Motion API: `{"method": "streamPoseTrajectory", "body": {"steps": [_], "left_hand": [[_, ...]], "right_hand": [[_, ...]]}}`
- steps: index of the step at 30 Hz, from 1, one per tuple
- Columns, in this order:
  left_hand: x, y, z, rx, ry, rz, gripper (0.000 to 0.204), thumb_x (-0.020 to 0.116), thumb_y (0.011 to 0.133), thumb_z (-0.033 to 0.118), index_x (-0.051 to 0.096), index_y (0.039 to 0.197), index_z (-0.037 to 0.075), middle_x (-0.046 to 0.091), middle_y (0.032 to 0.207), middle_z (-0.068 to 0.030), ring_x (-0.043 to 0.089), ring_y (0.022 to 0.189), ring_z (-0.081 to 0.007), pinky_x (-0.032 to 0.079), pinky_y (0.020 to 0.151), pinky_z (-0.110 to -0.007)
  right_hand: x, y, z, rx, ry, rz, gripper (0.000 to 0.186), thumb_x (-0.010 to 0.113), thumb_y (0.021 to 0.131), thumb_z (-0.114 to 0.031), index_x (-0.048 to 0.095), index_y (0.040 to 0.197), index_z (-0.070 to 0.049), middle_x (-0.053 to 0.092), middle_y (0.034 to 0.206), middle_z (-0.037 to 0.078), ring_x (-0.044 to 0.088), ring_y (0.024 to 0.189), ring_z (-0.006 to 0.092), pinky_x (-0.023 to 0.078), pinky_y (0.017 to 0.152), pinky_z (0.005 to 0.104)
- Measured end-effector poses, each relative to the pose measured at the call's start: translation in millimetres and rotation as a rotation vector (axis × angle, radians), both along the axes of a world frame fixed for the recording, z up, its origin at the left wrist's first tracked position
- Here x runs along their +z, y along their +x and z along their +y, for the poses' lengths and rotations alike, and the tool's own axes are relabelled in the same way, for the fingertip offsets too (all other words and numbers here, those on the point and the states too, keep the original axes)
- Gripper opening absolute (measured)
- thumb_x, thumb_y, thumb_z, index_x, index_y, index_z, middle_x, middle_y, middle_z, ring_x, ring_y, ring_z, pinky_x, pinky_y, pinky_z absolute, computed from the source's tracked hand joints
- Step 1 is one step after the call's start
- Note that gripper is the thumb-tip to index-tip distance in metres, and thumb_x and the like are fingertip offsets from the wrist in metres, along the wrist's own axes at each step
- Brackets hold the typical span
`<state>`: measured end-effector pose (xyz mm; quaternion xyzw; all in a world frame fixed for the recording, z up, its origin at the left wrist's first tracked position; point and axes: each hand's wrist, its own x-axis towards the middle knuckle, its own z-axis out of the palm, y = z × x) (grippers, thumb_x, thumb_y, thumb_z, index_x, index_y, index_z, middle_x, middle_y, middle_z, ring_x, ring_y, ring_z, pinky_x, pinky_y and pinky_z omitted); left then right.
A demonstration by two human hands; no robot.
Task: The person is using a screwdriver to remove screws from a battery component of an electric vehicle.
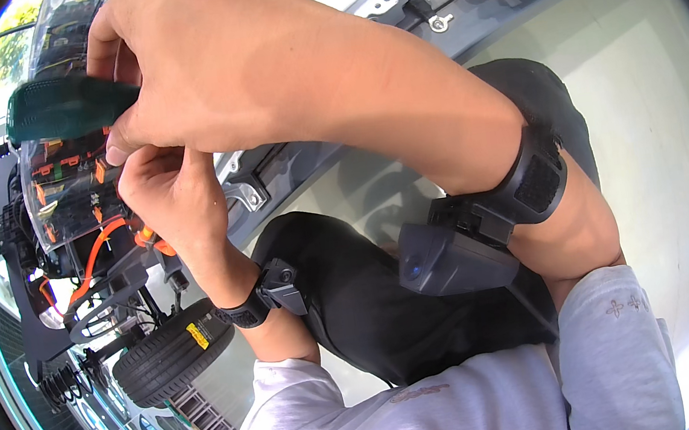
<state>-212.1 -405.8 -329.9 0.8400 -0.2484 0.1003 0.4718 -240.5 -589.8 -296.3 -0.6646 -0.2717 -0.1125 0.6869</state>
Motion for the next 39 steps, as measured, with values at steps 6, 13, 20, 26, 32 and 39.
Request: {"method": "streamPoseTrajectory", "body": {"steps": [6,13,20,26,32,39], "left_hand": [[9,-2,-10,-0.038,0.017,0.039,0.021,0.075,0.085,0.008,0.063,0.089,-0.009,0.068,0.078,-0.0054,0.058,0.072,-0.0060,0.044,0.067,-0.020],[7,-5,-8,0.013,0.047,-0.008,0.019,0.067,0.091,0.006,0.064,0.103,-0.009,0.069,0.087,-0.0075,0.059,0.076,-0.0073,0.044,0.069,-0.020],[-1,-2,-4,0.047,-0.066,-0.078,0.016,0.066,0.090,0.006,0.065,0.100,-0.007,0.069,0.079,-0.0074,0.061,0.070,-0.0080,0.048,0.066,-0.022],[2,-3,-12,0.026,-0.086,-0.036,0.016,0.071,0.086,0.005,0.064,0.091,-0.008,0.068,0.077,-0.0081,0.064,0.073,-0.0096,0.051,0.069,-0.023],[-1,-4,-4,0.027,-0.047,-0.095,0.016,0.072,0.085,0.005,0.064,0.090,-0.008,0.068,0.076,-0.0067,0.063,0.072,-0.0089,0.050,0.067,-0.023],[3,-7,-12,0.017,-0.051,-0.002,0.013,0.067,0.087,0.004,0.064,0.092,-0.008,0.068,0.075,-0.0070,0.063,0.072,-0.0092,0.049,0.068,-0.022]], "right_hand": [[2,0,-26,0.178,0.224,0.007,0.036,0.063,0.087,-0.013,0.059,0.112,0.012,0.065,0.104,0.021,0.063,0.098,0.0248,0.049,0.086,0.0333],[10,-1,-28,0.326,0.268,0.184,0.028,0.060,0.087,-0.008,0.062,0.107,0.012,0.067,0.102,0.021,0.064,0.096,0.0218,0.050,0.084,0.0317],[-28,7,3,-0.245,0.053,-0.530,0.038,0.061,0.089,-0.017,0.056,0.115,0.010,0.063,0.108,0.025,0.063,0.098,0.0279,0.049,0.085,0.0348],[3,0,-20,0.111,0.027,-0.025,0.034,0.058,0.092,-0.017,0.055,0.114,0.009,0.063,0.104,0.025,0.063,0.096,0.0290,0.048,0.085,0.0351],[2,-2,-14,-0.076,0.087,-0.114,0.025,0.057,0.092,-0.014,0.060,0.105,0.007,0.067,0.090,0.020,0.065,0.086,0.0272,0.049,0.080,0.0351],[-20,-4,2,-0.225,0.237,-0.390,0.025,0.058,0.089,-0.009,0.058,0.106,0.010,0.066,0.093,0.021,0.064,0.085,0.0246,0.050,0.082,0.0346]]}}
